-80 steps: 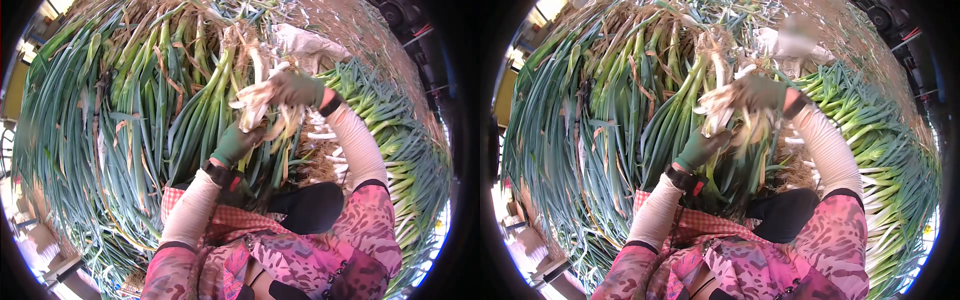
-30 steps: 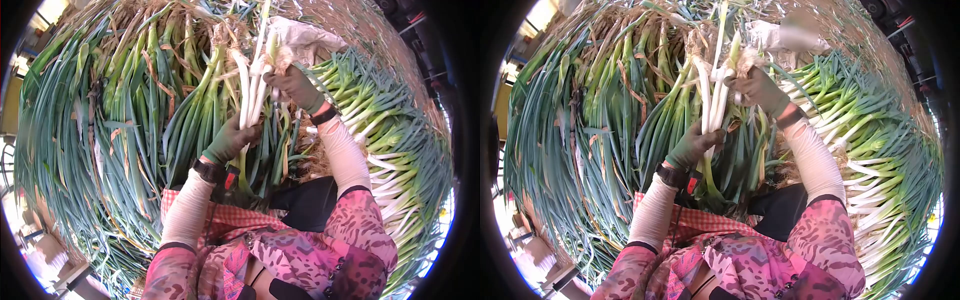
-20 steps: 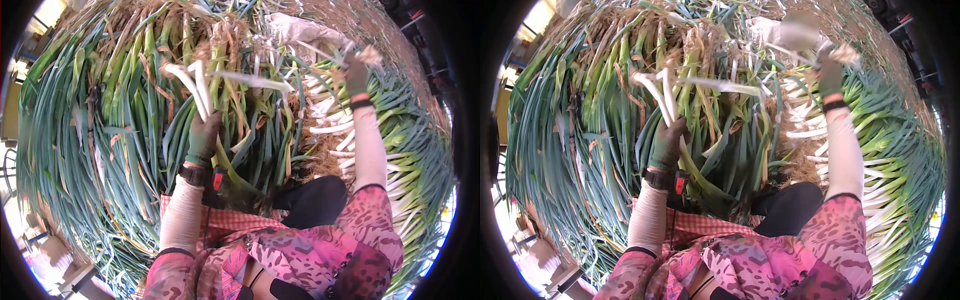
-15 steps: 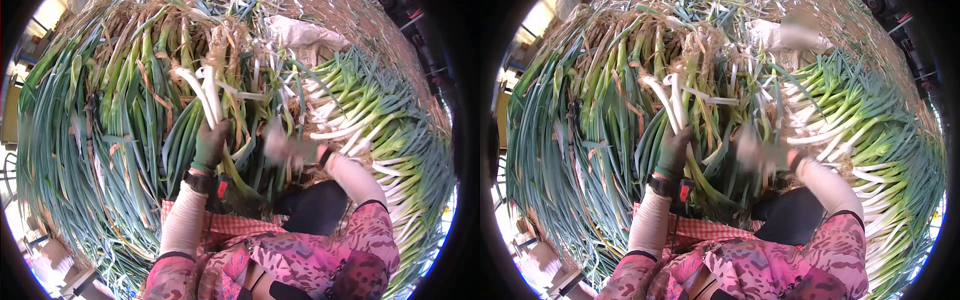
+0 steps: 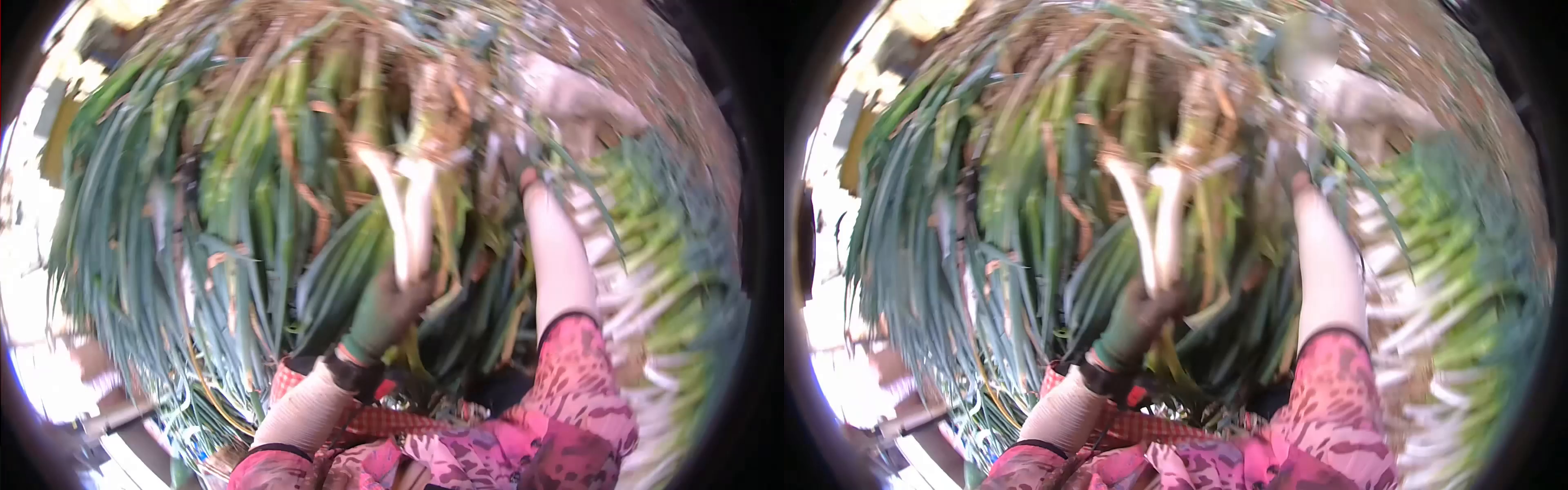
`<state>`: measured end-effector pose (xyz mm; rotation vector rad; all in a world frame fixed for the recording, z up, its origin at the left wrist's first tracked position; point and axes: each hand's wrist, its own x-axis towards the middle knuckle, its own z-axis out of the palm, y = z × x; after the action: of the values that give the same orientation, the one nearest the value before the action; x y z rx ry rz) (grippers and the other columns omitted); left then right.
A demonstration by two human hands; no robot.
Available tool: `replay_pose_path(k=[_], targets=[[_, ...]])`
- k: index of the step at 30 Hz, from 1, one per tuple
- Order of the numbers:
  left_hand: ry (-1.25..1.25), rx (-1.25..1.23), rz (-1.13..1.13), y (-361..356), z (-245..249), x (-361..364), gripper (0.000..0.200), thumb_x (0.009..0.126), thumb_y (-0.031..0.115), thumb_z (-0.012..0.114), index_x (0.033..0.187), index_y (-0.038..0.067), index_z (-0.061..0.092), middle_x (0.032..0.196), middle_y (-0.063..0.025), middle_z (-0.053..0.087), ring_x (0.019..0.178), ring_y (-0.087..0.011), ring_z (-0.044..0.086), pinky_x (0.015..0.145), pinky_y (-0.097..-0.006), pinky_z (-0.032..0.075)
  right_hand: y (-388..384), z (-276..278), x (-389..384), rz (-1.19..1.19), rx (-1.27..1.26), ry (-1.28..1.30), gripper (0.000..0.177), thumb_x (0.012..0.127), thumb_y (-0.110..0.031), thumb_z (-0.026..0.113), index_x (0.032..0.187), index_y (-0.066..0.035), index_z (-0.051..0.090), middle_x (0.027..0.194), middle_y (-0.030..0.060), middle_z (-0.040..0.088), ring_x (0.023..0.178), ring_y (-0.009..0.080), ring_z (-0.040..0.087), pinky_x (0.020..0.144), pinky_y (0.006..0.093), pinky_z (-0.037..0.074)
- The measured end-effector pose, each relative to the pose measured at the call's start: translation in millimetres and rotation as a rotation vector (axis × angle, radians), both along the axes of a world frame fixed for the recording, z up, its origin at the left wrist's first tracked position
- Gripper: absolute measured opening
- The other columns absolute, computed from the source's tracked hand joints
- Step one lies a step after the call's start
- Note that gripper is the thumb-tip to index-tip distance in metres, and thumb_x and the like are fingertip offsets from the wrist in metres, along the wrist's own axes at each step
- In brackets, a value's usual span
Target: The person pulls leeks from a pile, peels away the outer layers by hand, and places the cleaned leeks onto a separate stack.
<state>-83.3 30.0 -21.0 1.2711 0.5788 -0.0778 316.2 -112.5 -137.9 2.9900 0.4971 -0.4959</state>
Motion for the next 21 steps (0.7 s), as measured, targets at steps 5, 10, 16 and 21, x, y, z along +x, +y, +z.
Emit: replay_pose_path(k=[5,10,16,21], targets=[[-0.006,0.228,-0.013,-7,-8,1,0.038,0.087,0.028,0.065,0.111,-0.001,0.057,0.082,-0.0144,0.063,0.073,-0.0225,0.060,0.067,-0.0397,0.049,23,-122,-63,-0.169,-0.048,0.133,0.049,0.090,-0.043,0.055,0.122,-0.006,0.060,0.126,0.0162,0.060,0.118,0.0305,0.055,0.096,0.0436,0.045],[0.010,0.206,-0.026,-3,-5,-4,0.038,0.088,0.028,0.065,0.110,-0.001,0.055,0.085,-0.0162,0.064,0.076,-0.0238,0.062,0.070,-0.0392,0.049,13,-156,-65,-0.227,-0.062,0.154,0.057,0.086,-0.050,0.057,0.123,-0.006,0.060,0.125,0.0200,0.059,0.119,0.0328,0.055,0.098,0.0460,0.043],[0.076,0.151,-0.025,0,-2,-13,0.044,0.087,0.017,0.065,0.128,0.003,0.053,0.087,-0.0003,0.059,0.072,-0.0079,0.053,0.065,-0.0268,0.048,-30,-184,-76,-0.119,-0.010,0.189,0.067,0.082,-0.059,0.060,0.124,-0.006,0.061,0.125,0.0245,0.059,0.121,0.0355,0.056,0.100,0.0489,0.042],[-0.042,0.251,0.015,-7,-20,-14,0.046,0.085,0.034,0.068,0.110,-0.002,0.057,0.085,-0.0154,0.065,0.072,-0.0238,0.064,0.067,-0.0393,0.049,-55,-114,-156,-0.446,0.757,0.084,0.055,0.088,-0.047,0.063,0.122,-0.004,0.062,0.115,0.0256,0.064,0.111,0.0366,0.061,0.086,0.0401,0.050]])
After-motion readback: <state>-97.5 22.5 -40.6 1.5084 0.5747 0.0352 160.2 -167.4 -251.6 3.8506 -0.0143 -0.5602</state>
